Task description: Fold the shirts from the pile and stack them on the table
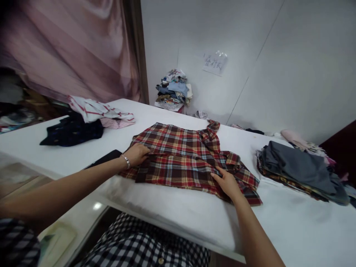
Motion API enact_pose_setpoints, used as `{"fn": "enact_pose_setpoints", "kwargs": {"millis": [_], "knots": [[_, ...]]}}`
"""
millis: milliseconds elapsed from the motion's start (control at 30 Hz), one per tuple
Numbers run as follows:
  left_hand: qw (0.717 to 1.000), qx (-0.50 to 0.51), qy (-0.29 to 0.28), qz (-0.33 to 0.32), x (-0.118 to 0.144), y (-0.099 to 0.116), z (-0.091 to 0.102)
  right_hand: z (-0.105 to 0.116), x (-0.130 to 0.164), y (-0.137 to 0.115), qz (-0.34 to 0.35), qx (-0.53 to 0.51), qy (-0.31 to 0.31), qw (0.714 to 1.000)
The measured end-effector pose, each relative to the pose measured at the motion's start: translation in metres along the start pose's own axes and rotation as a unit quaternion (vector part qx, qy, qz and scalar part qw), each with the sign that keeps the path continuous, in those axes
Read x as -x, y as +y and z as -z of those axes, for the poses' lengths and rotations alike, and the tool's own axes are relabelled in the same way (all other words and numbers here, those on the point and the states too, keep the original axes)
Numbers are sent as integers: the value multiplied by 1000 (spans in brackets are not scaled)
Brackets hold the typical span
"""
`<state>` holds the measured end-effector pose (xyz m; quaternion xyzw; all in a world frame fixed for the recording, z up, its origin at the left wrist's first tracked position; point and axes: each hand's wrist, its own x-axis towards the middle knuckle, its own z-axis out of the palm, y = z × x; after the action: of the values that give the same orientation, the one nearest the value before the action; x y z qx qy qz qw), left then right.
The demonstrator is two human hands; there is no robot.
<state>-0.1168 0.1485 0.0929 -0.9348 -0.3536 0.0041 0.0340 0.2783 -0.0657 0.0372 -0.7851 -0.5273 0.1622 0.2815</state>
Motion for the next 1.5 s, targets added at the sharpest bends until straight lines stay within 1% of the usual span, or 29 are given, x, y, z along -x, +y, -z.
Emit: {"fn": "enact_pose_setpoints", "kwargs": {"millis": [100, 200, 267, 333, 400, 467, 533, 633, 700, 800, 900, 967, 1067, 1167, 1300, 1367, 1500], "knots": [[999, 18, 27, -36, 20, 10, -2, -5, -2, 4, 12, -15, 3, 1000], [994, 66, 63, -68, 39, 15, -13, -8, 0, 6, 39, -34, 9, 999], [992, 91, 65, -58, 47, 14, -22, -10, 2, 5, 64, -50, 16, 997], [992, 102, 63, -33, 51, 10, -29, -11, 3, 5, 73, -61, 13, 995], [992, 104, 69, -5, 49, 4, -33, -11, 3, 6, 67, -70, 4, 995], [991, 108, 71, 19, 43, 0, -33, -10, 1, 5, 57, -81, -4, 995], [991, 119, 50, 44, 36, -4, -30, -9, -2, 3, 38, -92, -7, 995], [988, 133, 0, 80, 23, -8, -24, -8, -8, -3, 15, -85, -12, 996], [987, 132, -24, 93, 14, -11, -21, -8, -12, -8, 12, -72, -17, 997], [987, 121, -47, 97, 3, -13, -19, -11, -15, -14, 1, -48, -29, 998], [990, 100, -55, 88, -2, -11, -16, -16, -15, -15, 8, -52, -18, 998], [992, 85, -51, 74, 0, -6, -14, -19, -13, -14, 21, -66, -11, 998], [996, 67, -32, 45, 8, 1, -10, -21, -7, -12, 31, -80, -23, 996], [998, 60, 7, 16, 17, 5, -8, -21, -1, -13, 58, -99, -23, 993], [995, 76, 66, -2, 25, 1, -16, -20, 3, -17, 90, -96, -1, 991], [994, 79, 71, -9, 26, -2, -23, -20, 5, -17, 94, -87, 12, 992], [995, 76, 55, -34, 26, -3, -31, -21, 12, -16, 99, -83, 32, 991]]}}
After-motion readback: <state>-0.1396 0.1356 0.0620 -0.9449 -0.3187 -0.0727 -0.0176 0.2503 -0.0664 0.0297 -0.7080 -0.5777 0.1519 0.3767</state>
